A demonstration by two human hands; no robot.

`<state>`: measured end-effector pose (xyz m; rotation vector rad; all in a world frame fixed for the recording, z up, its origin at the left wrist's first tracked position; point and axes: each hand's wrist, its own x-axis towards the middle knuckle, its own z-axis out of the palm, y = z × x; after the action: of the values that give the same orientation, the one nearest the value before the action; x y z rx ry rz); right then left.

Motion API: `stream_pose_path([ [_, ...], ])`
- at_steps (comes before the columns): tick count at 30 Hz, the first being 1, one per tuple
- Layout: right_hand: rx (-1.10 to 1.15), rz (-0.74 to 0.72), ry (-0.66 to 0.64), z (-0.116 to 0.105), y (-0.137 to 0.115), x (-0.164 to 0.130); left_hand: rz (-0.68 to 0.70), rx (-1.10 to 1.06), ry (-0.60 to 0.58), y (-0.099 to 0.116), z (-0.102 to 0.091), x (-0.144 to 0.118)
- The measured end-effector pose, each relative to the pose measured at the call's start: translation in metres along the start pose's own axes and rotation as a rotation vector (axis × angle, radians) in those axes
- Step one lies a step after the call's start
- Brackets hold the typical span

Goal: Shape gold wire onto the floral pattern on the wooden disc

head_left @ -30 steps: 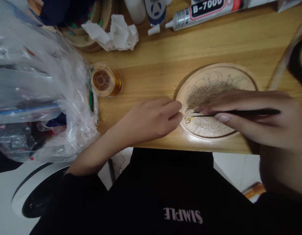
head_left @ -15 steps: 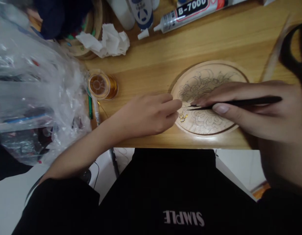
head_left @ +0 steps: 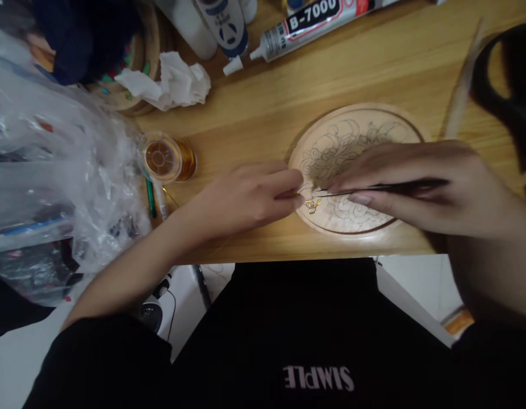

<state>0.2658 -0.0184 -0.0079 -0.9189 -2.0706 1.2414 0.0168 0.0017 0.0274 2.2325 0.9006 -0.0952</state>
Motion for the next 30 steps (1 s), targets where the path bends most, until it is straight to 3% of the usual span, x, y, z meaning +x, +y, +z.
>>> stream_pose_path([
  [10,-0.063,-0.126,-0.159,-0.0071,0.0042,0.0078,-0.029,-0.084,0.014,-0.0022,0.0041,0.001],
  [23,-0.063,-0.073,-0.175,-0.008,0.0034,0.0076,-0.043,-0.059,-0.021,-0.0012,0.0031,0.0046],
  [30,-0.034,-0.068,-0.09,-0.0035,0.0027,0.0041,-0.036,0.018,-0.021,-0.0006,0.0052,0.0043],
])
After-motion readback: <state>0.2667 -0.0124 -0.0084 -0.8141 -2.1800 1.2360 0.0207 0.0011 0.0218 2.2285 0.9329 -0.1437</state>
